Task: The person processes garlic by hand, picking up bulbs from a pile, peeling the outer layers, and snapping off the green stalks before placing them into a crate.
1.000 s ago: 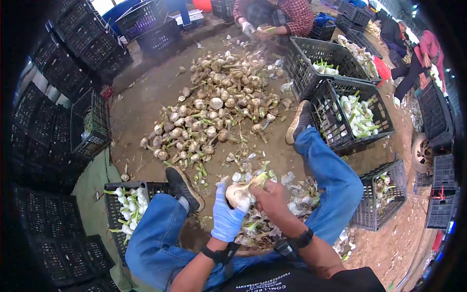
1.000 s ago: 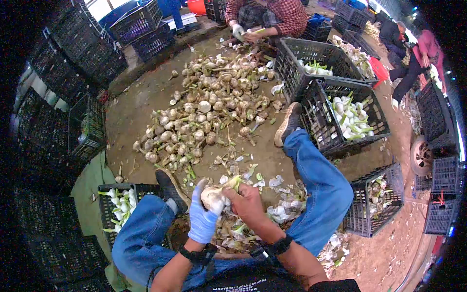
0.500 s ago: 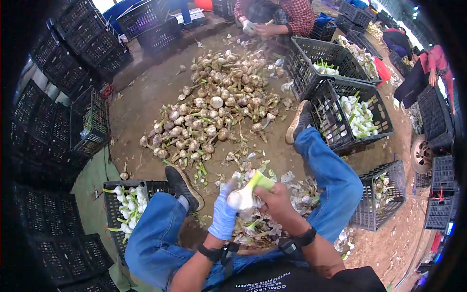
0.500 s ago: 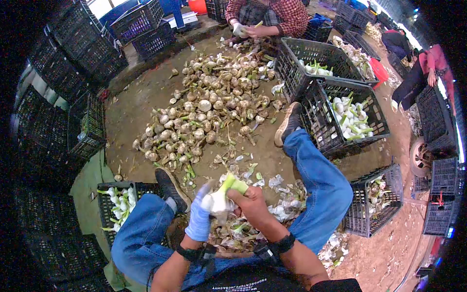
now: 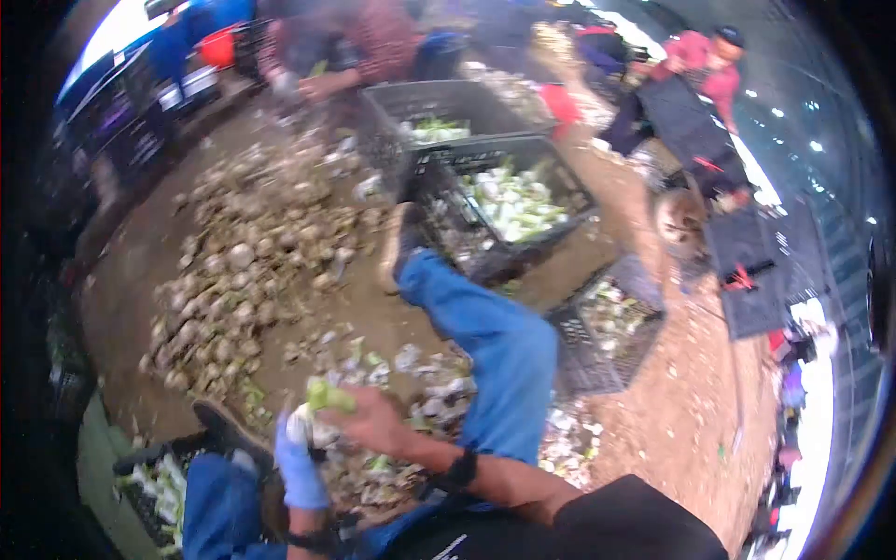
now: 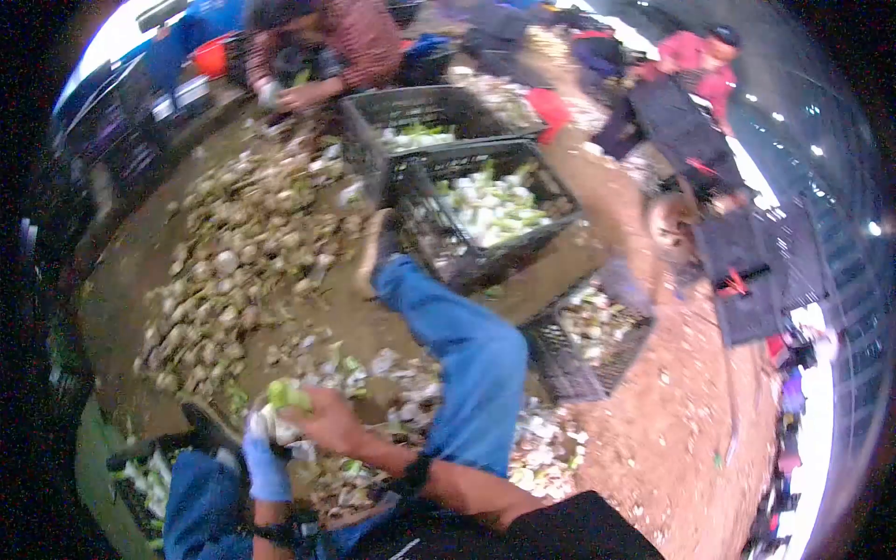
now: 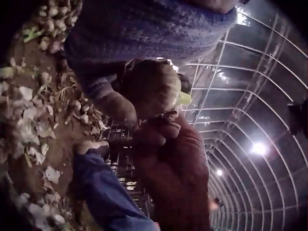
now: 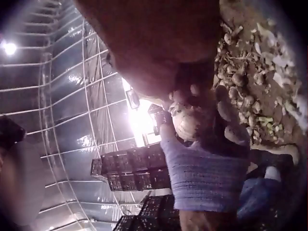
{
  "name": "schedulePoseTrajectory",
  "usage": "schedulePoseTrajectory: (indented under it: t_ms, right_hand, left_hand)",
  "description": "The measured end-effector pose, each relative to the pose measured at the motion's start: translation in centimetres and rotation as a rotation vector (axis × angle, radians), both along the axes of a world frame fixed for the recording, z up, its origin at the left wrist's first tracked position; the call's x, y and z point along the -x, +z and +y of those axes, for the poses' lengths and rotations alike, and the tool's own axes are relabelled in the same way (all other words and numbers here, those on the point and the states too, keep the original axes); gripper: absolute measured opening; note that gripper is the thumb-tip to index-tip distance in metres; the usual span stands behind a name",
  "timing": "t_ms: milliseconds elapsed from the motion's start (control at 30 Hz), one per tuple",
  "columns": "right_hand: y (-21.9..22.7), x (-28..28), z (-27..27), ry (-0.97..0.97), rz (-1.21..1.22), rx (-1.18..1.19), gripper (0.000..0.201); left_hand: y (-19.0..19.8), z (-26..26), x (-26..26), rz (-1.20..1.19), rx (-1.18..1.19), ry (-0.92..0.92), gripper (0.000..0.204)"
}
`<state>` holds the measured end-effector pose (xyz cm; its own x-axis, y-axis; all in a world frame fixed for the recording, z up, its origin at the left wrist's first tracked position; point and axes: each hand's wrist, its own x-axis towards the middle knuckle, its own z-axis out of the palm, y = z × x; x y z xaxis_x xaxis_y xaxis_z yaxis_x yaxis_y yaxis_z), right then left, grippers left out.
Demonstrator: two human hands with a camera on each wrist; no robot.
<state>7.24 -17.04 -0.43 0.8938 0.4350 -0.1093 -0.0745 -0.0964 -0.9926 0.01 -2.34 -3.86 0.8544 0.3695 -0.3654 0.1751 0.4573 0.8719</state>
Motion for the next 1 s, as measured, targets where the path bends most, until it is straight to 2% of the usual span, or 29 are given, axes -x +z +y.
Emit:
schedulePoseTrajectory:
  t_ms: [33, 67, 100, 133, 167, 200, 267, 300, 333, 367, 400, 467, 500, 600, 633, 667, 700, 733, 800, 867, 900, 933, 1000]
  right_hand:
    - [0.8, -0.1, 0.0, -0.027, -0.044, 0.152, 0.037]
    - [0.3, -0.1, -0.2, -0.041, -0.081, 0.162, 0.039]
    - [-0.6, 0.3, 0.2, -0.099, -0.162, 0.131, 0.033]
    - [-0.1, 0.5, -0.3, -0.065, -0.284, 0.094, 0.026]
    - [-0.8, 0.9, 0.1, -0.117, -0.424, 0.002, 0.019]
    - [1.7, 0.7, -1.1, -0.022, -0.413, 0.109, 0.017]
    - [-0.2, 1.8, -0.4, -0.070, -0.397, 0.110, 0.029]
    - [0.4, 1.7, -0.7, -0.104, -0.409, 0.128, 0.029]
    - [1.2, 1.8, -0.7, -0.051, -0.346, 0.154, 0.028]
    - [2.0, 1.7, -1.0, 0.005, -0.278, 0.176, 0.027]
    - [1.1, 1.9, -1.0, -0.015, -0.285, 0.186, 0.027]
    - [-0.5, 2.2, -0.4, -0.139, -0.458, 0.072, 0.025]
    - [-0.7, 1.9, -0.6, -0.069, -0.389, 0.051, 0.026]
    - [-1.3, 1.8, -1.5, -0.062, -0.346, 0.043, 0.025]
    - [-0.9, 1.8, -1.5, -0.145, -0.254, 0.014, 0.028]
    - [-0.7, 1.5, -2.2, -0.151, -0.256, 0.012, 0.028]
    - [-1.2, 1.1, -3.1, -0.208, -0.224, 0.064, 0.029]
    - [-1.7, 0.8, -3.9, -0.264, -0.190, 0.116, 0.030]
    - [-3.0, 0.1, -3.9, -0.350, -0.210, 0.083, 0.032]
    - [-4.9, -0.8, -4.8, -0.404, -0.025, 0.260, 0.033]
    - [-3.8, -1.3, -6.7, -0.280, 0.070, 0.436, 0.038]
    - [-5.7, -1.5, -7.3, -0.277, 0.063, 0.437, 0.038]
    - [-9.3, -1.0, -7.5, 0.101, -0.010, 0.582, 0.054]
  left_hand:
    - [0.6, 0.0, -0.2, 0.028, -0.099, -0.061, 0.062]
    - [1.3, -0.3, -0.3, 0.053, -0.207, -0.114, 0.067]
    - [2.2, -1.0, -0.5, -0.007, -0.338, -0.111, 0.071]
    - [2.6, -1.6, -0.4, -0.072, -0.470, -0.099, 0.075]
    - [1.8, -1.3, -0.5, -0.094, -0.462, -0.104, 0.078]
    - [2.4, -1.7, -0.6, -0.120, -0.311, -0.109, 0.077]
    - [-1.4, 0.8, -0.7, -0.151, -0.289, -0.338, 0.066]
    - [-3.6, 2.2, -0.9, -0.081, -0.176, -0.341, 0.059]
    - [-1.3, 0.9, -2.2, -0.004, -0.064, -0.341, 0.053]
    - [1.2, -1.3, -1.2, -0.025, -0.178, -0.216, 0.047]
    - [3.4, -2.4, -1.6, -0.036, -0.173, -0.235, 0.047]
    - [5.5, -3.5, -2.4, 0.264, -0.148, -0.109, 0.058]
    - [5.3, -3.8, -2.6, 0.257, -0.148, -0.123, 0.058]
    - [2.7, -3.4, -2.6, 0.219, -0.093, -0.112, 0.051]
    - [2.2, -3.2, -2.6, 0.209, -0.076, -0.103, 0.049]
    - [1.8, -3.0, -2.6, 0.199, -0.060, -0.092, 0.047]
    - [4.2, -3.7, -2.3, 0.157, -0.031, -0.133, 0.043]
    - [4.0, -3.9, -2.3, 0.155, -0.034, -0.136, 0.043]
    - [3.3, -4.3, -2.0, 0.089, -0.193, -0.121, 0.045]
    - [3.2, -3.4, -1.5, -0.017, -0.043, -0.091, 0.049]
    - [4.4, -3.3, -1.2, -0.023, 0.116, -0.089, 0.050]
    - [5.6, -1.8, -1.2, 0.023, 0.007, -0.204, 0.051]
    - [6.6, -2.2, -1.1, -0.060, -0.044, -0.135, 0.045]
